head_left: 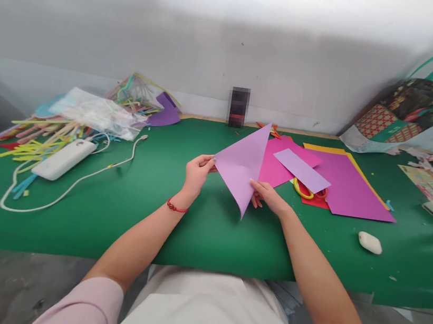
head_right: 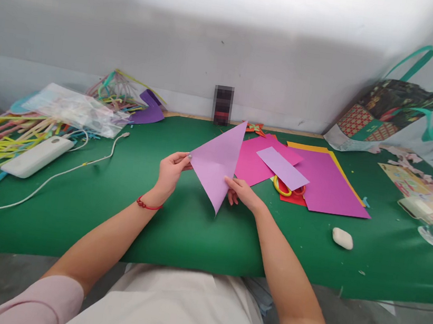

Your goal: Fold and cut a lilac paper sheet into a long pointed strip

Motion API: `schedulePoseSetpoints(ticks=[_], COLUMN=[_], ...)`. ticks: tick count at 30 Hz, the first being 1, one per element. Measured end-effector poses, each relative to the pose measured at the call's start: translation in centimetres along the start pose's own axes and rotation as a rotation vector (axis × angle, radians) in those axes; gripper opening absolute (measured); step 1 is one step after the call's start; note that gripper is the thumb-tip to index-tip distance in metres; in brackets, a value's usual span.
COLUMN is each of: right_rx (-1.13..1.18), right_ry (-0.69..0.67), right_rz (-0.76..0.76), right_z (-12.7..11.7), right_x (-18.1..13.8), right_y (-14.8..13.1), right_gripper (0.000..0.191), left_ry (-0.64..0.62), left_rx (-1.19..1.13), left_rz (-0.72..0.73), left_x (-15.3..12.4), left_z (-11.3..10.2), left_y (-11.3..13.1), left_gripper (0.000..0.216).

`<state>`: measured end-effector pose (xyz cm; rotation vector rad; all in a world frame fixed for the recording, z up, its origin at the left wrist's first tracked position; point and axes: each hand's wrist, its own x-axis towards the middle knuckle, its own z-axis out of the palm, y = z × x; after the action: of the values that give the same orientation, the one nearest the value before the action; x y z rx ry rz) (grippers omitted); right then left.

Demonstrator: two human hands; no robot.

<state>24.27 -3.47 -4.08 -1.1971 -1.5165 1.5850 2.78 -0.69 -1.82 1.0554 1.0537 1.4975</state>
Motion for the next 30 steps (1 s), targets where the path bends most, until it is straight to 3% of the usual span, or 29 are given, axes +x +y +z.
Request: schedulePoseSetpoints(ticks=[8, 19, 25, 30], right_rx=[-0.134, -0.062, -0.005, -0.03], right_ry=[-0.038, -0.033, -0.147, -0.107], right_rz=[0.002, -0.036, -0.01, -0.013], right_z=[0.3, 0.4, 1.0, 1.1], right_x=[-0.3, -0.1, -0.4, -0.1], right_y=[-0.5, 0.1, -0.6, -0.5], right_gripper=[0.048, 0.048, 0.046, 0.044], left_ry=[0.005, 0.018, 0.086, 0.099], left_rx=[0.047, 0.01, -0.015, -0.008], left_rz=[0.035, 0.011, 0.021, 0.013], left_x=[-0.1, 0.0, 0.9, 1.2], left_z=[0.1, -0.1, -0.7, -1.0], left_y=[0.1, 0.1, 0.4, 0.4], left_gripper=[0.021, 0.025, 0.02, 0.02])
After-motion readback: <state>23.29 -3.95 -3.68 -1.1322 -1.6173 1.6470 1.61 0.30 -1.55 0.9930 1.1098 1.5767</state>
